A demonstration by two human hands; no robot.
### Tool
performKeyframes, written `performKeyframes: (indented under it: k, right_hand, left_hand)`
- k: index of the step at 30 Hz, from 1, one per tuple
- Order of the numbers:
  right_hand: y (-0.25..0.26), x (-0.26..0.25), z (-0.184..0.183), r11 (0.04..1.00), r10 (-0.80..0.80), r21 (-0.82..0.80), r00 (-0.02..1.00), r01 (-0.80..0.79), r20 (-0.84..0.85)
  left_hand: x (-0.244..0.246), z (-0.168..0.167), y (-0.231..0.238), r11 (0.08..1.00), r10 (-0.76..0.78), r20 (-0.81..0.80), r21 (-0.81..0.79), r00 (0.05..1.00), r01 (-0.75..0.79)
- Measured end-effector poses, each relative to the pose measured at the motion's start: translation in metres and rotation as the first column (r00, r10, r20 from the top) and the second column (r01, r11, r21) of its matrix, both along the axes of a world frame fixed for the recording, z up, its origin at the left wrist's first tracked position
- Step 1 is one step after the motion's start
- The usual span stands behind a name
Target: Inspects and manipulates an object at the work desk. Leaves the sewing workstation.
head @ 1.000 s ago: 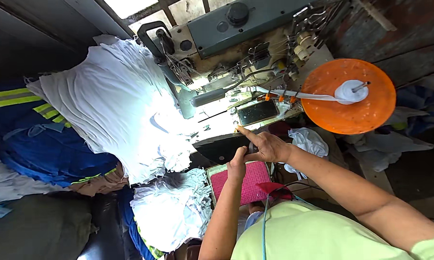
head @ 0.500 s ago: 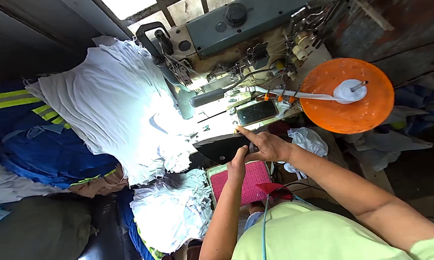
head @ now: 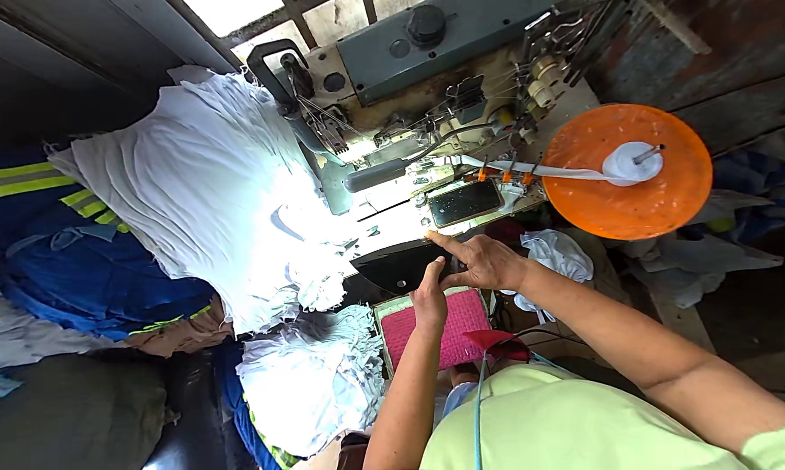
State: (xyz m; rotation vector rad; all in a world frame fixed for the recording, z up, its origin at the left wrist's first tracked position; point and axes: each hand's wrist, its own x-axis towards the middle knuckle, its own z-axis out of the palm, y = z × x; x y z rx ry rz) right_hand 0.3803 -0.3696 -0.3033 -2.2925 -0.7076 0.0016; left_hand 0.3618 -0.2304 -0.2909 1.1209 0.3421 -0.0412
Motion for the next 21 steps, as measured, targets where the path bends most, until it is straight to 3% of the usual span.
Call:
performKeyframes:
  k: [13, 21]
  right_hand:
    - [0.002, -0.002, -0.003, 0.997, 0.021, 0.075, 1.000, -0.022, 0.017]
    - [0.001, -0.001, 0.004, 0.996, 0.035, 0.079, 0.995, -0.027, -0.099]
  left_hand:
    - [-0.003, -0.002, 0.004, 0.997, -0.082, 0.066, 0.001, 0.994, 0.082]
    - [-0.002, -0.011, 0.012, 0.961, -0.177, 0.103, -0.196, 0.979, 0.195]
